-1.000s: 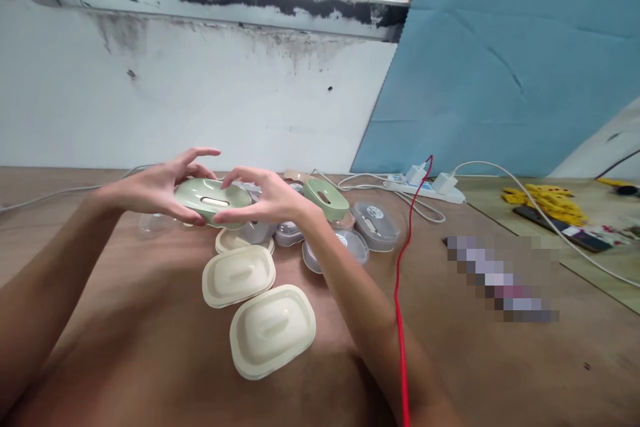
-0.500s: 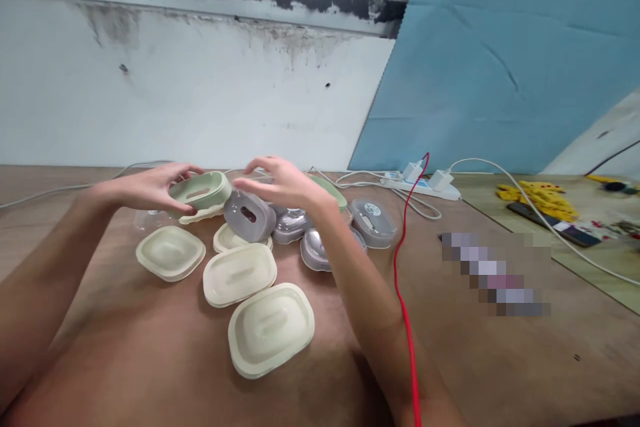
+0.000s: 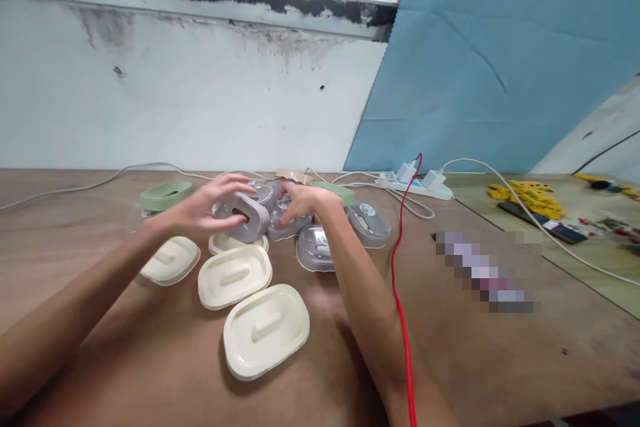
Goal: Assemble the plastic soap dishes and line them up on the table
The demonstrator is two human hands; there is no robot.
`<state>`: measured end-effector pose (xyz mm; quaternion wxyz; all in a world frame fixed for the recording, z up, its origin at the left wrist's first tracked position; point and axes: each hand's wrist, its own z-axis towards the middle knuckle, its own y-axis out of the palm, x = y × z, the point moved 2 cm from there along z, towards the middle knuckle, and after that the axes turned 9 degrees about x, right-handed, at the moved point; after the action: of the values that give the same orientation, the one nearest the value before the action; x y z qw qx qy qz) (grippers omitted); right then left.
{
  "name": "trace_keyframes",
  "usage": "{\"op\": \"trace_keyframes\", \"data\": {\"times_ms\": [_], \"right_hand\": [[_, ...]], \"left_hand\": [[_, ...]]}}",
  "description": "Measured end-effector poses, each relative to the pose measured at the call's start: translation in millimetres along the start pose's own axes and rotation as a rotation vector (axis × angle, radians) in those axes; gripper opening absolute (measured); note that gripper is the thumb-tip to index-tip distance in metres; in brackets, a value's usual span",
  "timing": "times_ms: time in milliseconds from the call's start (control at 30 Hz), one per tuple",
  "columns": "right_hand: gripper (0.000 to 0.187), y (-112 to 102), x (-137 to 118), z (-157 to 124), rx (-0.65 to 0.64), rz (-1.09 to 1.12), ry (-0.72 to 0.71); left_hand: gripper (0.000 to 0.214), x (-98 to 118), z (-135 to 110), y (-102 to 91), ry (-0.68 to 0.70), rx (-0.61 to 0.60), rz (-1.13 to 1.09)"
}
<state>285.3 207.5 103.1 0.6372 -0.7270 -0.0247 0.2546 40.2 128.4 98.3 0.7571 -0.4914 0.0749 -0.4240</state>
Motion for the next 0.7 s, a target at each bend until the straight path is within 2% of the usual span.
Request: {"op": "trace_keyframes", "data": {"times_ms": [100,167,233,300,400,467,567,633,700], "right_hand": [[0.058,-10,4,-1,0.098,0.048,-0.045],[0.062,-17,9,-3,0.134,0.050,-0.036],[0.078,-18,12,-4,0.077,0.046,-0.011],[0.097,-13,12,-5,-0.026,0.033,0.018],[0.125,1,6,-3,-0.112,-0.020,0.073],[0.133,8,1,-2,-0.120,-0.038,0.095],[0.125,10,-1,-1,-0.096,-0.020,0.064],[0.108,2,3,-3,-0.053,-0.009,0.030],[0.093,-12,8,-8,0.048,0.013,0.012]], "left_hand": [[0.048,12,1,29.0,0.102,-0.081,0.189],[0.042,8,-1,36.0,0.071,-0.099,0.344],[0.032,-1,-4,36.0,0.017,-0.110,0.431],[0.033,-5,-6,35.4,-0.002,-0.105,0.441],[0.043,1,-6,43.4,0.028,-0.079,0.380],[0.048,10,-6,55.2,0.079,-0.088,0.308],[0.059,21,-8,70.5,0.130,-0.097,0.165],[0.061,21,-9,72.1,0.061,-0.056,0.110],[0.058,17,-8,65.9,-0.048,0.010,0.108]]}}
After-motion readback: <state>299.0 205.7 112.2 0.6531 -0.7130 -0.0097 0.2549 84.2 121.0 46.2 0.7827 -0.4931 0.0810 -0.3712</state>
